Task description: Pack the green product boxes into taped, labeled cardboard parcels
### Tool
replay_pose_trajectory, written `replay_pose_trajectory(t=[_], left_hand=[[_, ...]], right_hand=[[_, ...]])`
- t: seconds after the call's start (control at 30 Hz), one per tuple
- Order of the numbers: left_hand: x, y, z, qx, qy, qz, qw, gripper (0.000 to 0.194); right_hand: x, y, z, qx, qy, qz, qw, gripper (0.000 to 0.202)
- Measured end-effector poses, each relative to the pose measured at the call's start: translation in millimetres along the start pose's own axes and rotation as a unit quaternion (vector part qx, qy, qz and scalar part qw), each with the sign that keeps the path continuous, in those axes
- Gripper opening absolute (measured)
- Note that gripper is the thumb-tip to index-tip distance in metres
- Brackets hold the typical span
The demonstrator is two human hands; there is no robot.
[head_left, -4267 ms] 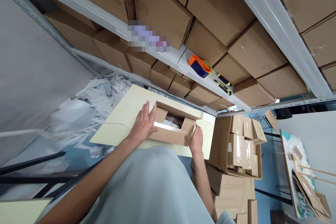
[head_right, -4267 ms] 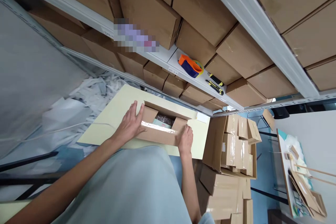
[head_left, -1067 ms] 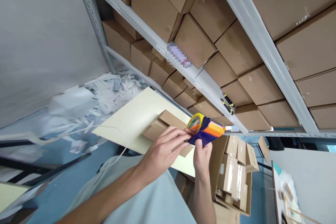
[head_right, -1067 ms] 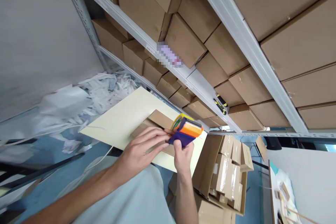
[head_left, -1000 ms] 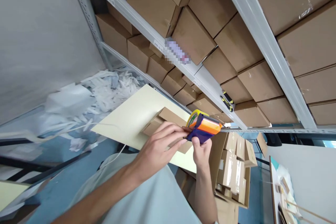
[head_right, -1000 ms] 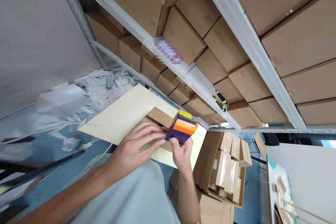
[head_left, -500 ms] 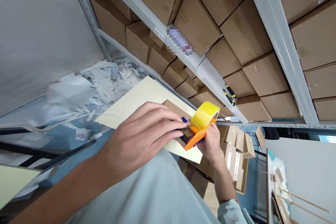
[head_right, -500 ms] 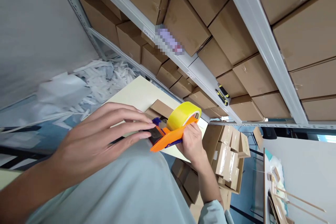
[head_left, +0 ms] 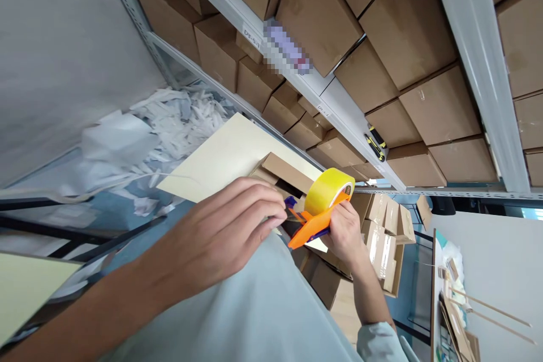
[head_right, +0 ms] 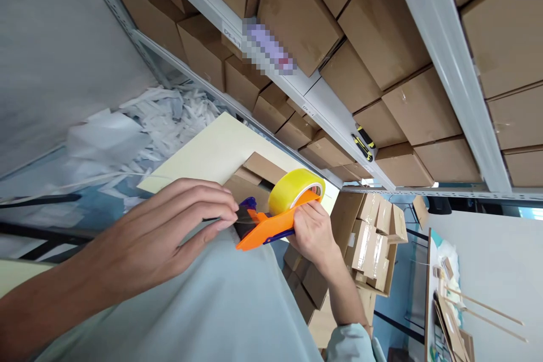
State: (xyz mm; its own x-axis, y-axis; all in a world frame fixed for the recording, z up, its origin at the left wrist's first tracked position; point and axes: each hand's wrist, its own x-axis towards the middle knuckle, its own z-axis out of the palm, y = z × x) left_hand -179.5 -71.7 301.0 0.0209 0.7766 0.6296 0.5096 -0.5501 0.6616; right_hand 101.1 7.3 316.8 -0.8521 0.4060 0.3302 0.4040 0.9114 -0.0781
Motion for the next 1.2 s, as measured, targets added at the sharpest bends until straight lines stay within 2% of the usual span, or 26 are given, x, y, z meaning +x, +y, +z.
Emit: replay_pose_trajectory(t=[0.1,0.23,0.3,0.43,0.5,0.6,0.67,0.8,0.9,1.0,1.2], left_hand=[[-12,-8,7.9,-0.017,-0.014,-0.045,0.999,0.015],[-35,-18,21.5,-0.050,-0.032,-0.125,0.990,0.020],[-45,-24,25.8,-0.065,-0.037,-0.164,0.984,0.022],[-61,-45,18.4,-0.082,-0.029,-0.236,0.968,0.023],[-67,-63,7.9,-0.057,-0.016,-0.306,0.950,0.021],[-76,-96,-2.8,-0.045,-0.008,-0.434,0.900,0.026],[-78,-120,0.3,-0.090,-0.028,-0.490,0.867,0.038],[-73,-161,25.7,-0.256,-0.081,-0.532,0.803,0.063],[-67,-186,43.5,-0.360,-0.111,-0.544,0.749,0.070],[-65,-205,52.6,-0.400,-0.130,-0.565,0.710,0.064],[-67,-223,69.7,-0.475,-0.107,-0.622,0.613,0.042]], right_hand=[[-5,-2,6,0.020,-0.048,0.015,0.999,0.017],[-11,-7,18,0.051,-0.099,0.014,0.994,0.016],[-12,-10,20,0.070,-0.144,0.019,0.987,0.018],[-10,-10,5,0.114,-0.289,0.084,0.947,0.032],[-8,-1,-9,0.133,-0.354,0.141,0.915,0.041],[-5,25,-26,0.195,-0.425,0.238,0.851,0.048],[-2,47,-25,0.267,-0.462,0.291,0.794,0.049],[3,89,1,0.412,-0.491,0.372,0.671,0.054],[3,110,27,0.463,-0.496,0.417,0.605,0.058],[-1,123,46,0.475,-0.498,0.441,0.576,0.058],[-11,134,75,0.476,-0.493,0.449,0.573,0.063]])
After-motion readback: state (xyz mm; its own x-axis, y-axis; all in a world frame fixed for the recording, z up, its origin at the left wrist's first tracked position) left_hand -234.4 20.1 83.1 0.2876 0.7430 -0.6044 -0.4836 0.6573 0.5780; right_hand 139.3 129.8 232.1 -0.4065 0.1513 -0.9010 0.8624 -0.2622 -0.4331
